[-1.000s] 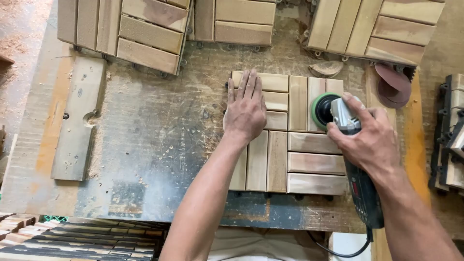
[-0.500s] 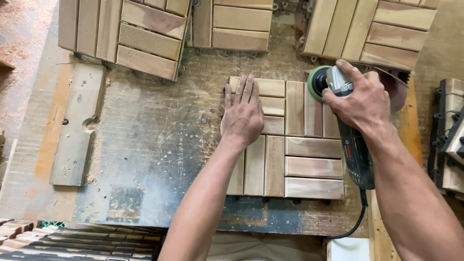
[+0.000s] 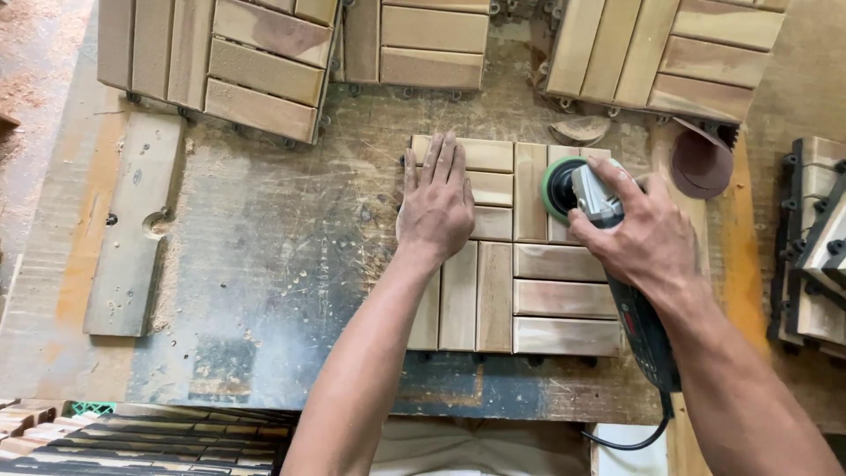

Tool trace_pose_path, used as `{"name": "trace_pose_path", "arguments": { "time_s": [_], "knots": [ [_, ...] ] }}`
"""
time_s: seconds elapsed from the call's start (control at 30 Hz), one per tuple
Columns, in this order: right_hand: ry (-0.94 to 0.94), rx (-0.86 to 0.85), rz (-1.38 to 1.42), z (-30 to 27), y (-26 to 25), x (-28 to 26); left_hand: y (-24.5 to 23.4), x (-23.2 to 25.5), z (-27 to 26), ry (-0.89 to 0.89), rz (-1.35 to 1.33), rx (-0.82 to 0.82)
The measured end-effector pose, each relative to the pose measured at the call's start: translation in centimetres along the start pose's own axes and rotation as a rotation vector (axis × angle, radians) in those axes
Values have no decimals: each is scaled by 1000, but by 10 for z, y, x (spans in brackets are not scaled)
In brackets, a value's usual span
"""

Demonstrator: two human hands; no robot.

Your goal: The person uses a handheld orbital sander to smooth the surface of a wooden block composed of smaller rectangular pieces arranged in a pattern. They move the sander across the wood while holding it steady with their other hand, then briefly inspect the surface by running their fingers over it.

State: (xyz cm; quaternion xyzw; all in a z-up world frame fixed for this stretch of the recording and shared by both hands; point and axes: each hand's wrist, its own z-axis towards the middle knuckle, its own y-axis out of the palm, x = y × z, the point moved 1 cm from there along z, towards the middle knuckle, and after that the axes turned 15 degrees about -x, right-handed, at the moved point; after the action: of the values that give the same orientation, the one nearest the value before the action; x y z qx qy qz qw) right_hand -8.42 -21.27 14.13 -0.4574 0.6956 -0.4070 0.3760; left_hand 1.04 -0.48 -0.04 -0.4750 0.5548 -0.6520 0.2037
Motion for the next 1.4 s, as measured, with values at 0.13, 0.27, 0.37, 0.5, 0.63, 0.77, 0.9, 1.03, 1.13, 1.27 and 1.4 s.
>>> {"name": "trace_pose_path", "arguments": {
  "time_s": [0.13, 0.27, 0.37, 0.5, 0.63, 0.77, 0.9, 1.03, 1.13, 1.27, 1.4],
  "knots": [
    [74, -74, 17, -26, 8, 15, 0, 1, 0, 4, 15, 22],
    [110, -55, -45, -39, 17, 33, 1, 2, -1, 6, 6, 39],
    [130, -54, -32, -34, 16, 40, -1, 1, -2, 0, 20, 29],
    [234, -79, 35, -21, -4, 30, -2, 1, -2, 4, -11, 24],
    [234, -71, 24, 1, -15, 32, -2, 2, -1, -5, -10, 9],
    [257, -45, 42, 19, -24, 37, 0, 1, -1, -11, 15, -2],
    [242, -17, 98, 27, -30, 42, -1, 1, 0, -9, 10, -14],
    [242, -21, 67, 32, -29, 41, -1, 1, -1, -5, 7, -7],
    [251, -33, 21, 33, -29, 34, -2, 2, -1, -8, -8, -5],
    [200, -4, 29, 43, -25, 29, -4, 3, -1, -4, -18, -6],
    [203, 9, 30, 55, -27, 28, -3, 2, -1, -5, -13, -1]
  ]
}}
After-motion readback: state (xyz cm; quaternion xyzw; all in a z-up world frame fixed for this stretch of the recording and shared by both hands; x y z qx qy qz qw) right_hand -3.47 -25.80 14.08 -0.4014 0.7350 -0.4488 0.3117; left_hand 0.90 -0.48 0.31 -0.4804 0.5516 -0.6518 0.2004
